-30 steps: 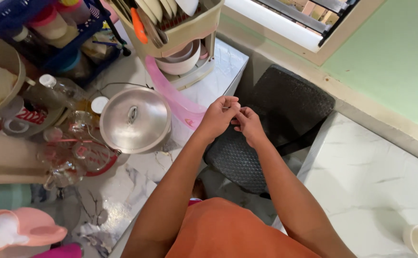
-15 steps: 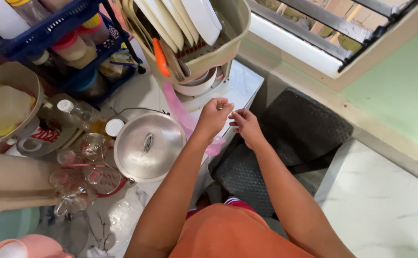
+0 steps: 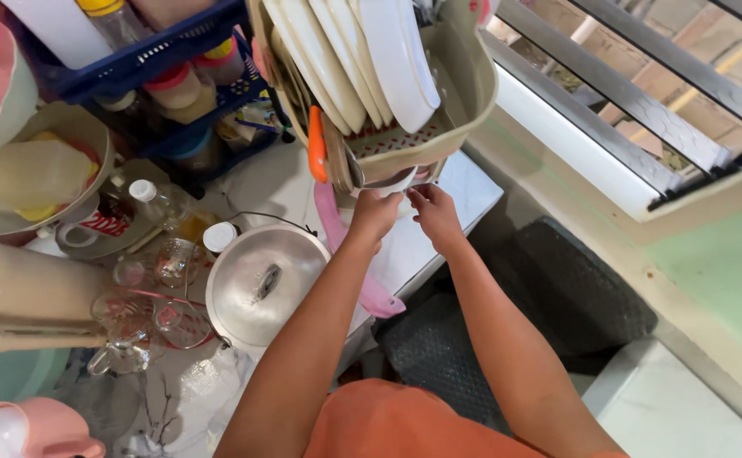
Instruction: Set the table by taking small bowls from a drying rack and placing them on a dining table.
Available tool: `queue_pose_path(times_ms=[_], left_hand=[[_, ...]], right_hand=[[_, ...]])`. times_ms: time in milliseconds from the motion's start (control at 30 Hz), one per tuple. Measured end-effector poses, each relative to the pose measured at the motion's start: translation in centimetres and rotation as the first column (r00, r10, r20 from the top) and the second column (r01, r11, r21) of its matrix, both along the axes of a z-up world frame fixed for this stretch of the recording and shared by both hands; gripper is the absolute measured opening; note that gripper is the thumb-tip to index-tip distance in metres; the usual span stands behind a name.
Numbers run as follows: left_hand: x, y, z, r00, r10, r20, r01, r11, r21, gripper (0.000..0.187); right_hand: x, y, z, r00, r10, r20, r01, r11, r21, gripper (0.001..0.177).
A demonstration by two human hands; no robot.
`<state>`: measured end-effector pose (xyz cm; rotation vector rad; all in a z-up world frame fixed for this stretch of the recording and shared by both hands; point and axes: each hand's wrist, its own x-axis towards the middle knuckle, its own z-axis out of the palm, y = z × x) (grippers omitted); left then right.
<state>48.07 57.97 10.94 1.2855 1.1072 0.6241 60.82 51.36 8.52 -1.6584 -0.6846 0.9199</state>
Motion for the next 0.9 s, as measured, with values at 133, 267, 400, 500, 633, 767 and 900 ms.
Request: queue_pose_path(times_ms=[133,267,400,500,633,767,900], left_hand=[[1.4,1.7,-0.9,0.991,0.028,-0.129,-0.027,1.0,0.008,0.064],[2.4,3.0,-2.3,0.843,-0.028,-0.537,0.099,0.99,0.104,0.065],[2.4,3.4,-1.8,0.759,-0.067,-0.648,0.131,0.99,0.052,0.065],[2.8,4.7,-5.1,0.782,-0.044,-0.622,0.092,0.995,0.045,0.062],[2.1,4.0,-3.7,0.817,-0.014,-0.576,0.047,0.998,0.043,0.062],[2.2,3.6,-2.5,0.858,0.014,-0.513,0.007,0.999,0.038,0.06],[1.6,3.3,-1.2,0.892,0.05,-0.449,-0.04,0.999,0.032,0.06]], right_hand=[[1.1,2.3,-1.3,0.986,0.045,0.161,-0.069,0.987,0.146,0.027],[1.4,4.1,-1.1,0.742,-0.127,0.658,-0.126,0.938,0.323,0.03],[2.4,5.5,-1.5,0.553,-0.093,0.828,-0.198,0.95,0.239,0.032],[0.7,5.2,3.8,0.561,0.252,0.788,-0.08,0.964,-0.252,0.025],[0.8,6.2,5.1,0.496,0.137,0.857,-0.1,0.99,-0.101,0.055],[0.8,7.4,6.7,0.46,0.335,0.822,-0.036,0.932,-0.36,0.097],[1.1,9.4,5.1,0.587,0.506,0.632,-0.06,0.806,-0.589,0.102]])
